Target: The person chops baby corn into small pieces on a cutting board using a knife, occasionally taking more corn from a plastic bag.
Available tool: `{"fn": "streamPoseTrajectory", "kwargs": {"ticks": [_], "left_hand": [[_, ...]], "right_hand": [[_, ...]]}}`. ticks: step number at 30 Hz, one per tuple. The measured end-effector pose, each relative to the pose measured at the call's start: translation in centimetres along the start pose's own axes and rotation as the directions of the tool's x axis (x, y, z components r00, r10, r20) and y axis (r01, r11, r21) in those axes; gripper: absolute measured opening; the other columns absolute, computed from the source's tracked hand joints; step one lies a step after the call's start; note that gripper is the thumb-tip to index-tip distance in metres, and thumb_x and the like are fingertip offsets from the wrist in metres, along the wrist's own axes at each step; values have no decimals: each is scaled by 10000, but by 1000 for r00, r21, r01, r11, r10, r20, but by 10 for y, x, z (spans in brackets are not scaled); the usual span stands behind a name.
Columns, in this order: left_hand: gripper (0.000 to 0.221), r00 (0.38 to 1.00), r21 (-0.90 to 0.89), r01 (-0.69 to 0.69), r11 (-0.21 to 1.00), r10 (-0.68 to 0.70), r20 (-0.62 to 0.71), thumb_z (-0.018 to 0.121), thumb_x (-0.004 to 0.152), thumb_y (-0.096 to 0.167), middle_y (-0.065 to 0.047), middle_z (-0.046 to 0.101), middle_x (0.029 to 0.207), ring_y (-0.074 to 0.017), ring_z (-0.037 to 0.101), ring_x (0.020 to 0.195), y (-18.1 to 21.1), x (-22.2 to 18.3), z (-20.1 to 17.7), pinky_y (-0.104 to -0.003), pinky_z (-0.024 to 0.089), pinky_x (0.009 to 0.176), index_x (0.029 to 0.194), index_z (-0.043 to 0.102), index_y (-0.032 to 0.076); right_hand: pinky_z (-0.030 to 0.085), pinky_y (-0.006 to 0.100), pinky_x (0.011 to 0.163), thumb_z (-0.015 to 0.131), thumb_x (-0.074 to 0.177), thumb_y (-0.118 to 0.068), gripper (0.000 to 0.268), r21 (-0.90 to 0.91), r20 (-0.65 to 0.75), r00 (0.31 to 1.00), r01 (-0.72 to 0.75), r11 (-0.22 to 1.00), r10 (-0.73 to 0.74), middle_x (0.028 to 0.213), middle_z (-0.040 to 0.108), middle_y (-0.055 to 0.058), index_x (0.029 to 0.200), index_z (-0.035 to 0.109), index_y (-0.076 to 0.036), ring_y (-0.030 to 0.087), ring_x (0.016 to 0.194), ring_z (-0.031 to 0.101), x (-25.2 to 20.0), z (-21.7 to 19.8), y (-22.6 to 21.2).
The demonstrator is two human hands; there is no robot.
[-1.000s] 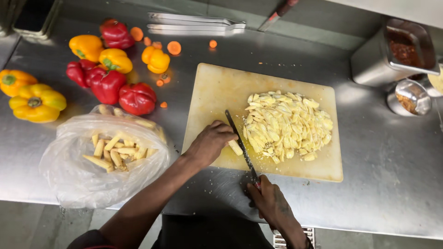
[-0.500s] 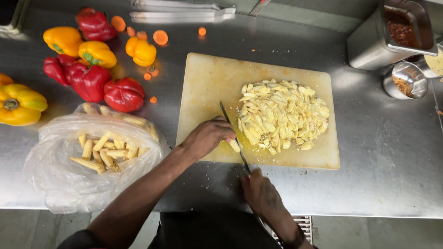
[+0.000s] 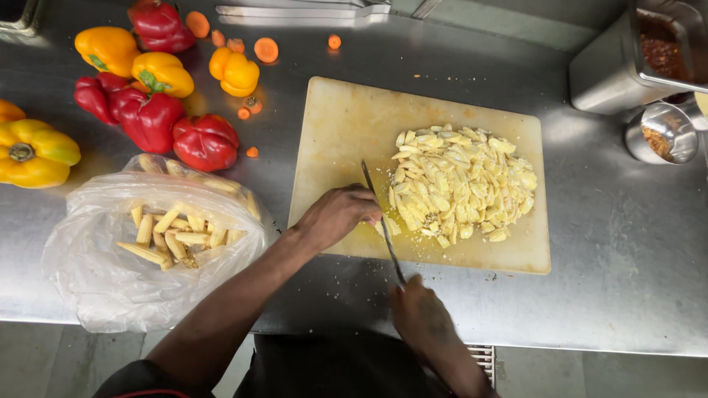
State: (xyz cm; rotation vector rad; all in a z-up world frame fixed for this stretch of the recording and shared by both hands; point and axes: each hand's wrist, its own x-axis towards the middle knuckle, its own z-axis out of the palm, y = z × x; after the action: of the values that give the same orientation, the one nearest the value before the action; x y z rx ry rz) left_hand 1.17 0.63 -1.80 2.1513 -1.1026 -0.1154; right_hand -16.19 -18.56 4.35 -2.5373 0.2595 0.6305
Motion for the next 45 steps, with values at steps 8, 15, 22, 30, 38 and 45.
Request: {"fn": "streamPoseTrajectory", "kwargs": {"ticks": [8,15,22,30,38,45], "left_hand": [[91,999,-43,-13,999,11,-44,701,841,15,-20,737,981,-225,704,920,2,-5,-3,-359,599,837,890,733,85],[168,993,-84,9,996,-19,-118,648,832,13,-63,730,962,-262,700,935,6,-10,-17,-379,580,825,969,726,73],[48,995,-30,-57,998,54,-90,652,851,22,-68,722,913,-287,688,919,3,-7,-10,-400,572,811,866,679,59],[127,995,-4,-37,999,36,-98,622,844,-37,-43,739,970,-256,699,928,-2,-9,-2,-382,590,831,880,681,70],[212,988,-7,12,1000,-13,-152,662,874,106,-58,724,1159,-265,667,1098,3,-24,12,-373,572,948,1081,707,95],[1106,949,381,243,892,-300,98,600,855,661,-168,34,1680,-321,22,1545,58,18,51,-659,102,1221,1592,42,54]], "right_hand": [[558,474,699,565,1040,-316,357,-13,66,995,-69,998,69,864,729,280,1037,571,42,388,788,698,20,34,17],[539,417,561,593,965,-149,283,-581,-259,628,505,638,-734,964,596,288,1118,618,87,341,703,612,29,47,31],[582,425,655,554,1062,-373,357,87,312,892,-368,926,326,822,718,252,991,549,-23,373,703,750,-10,-1,35],[536,382,570,538,1040,-280,279,-381,-115,969,161,911,-219,806,700,216,1011,549,-3,296,651,694,1,-2,8],[542,349,453,497,1031,-358,319,314,241,960,-214,925,141,659,679,126,1027,531,-41,198,453,654,18,-3,-28],[411,381,359,558,1020,-336,340,545,-14,945,-267,795,327,530,585,122,960,532,-2,226,355,524,11,-38,12]]}}
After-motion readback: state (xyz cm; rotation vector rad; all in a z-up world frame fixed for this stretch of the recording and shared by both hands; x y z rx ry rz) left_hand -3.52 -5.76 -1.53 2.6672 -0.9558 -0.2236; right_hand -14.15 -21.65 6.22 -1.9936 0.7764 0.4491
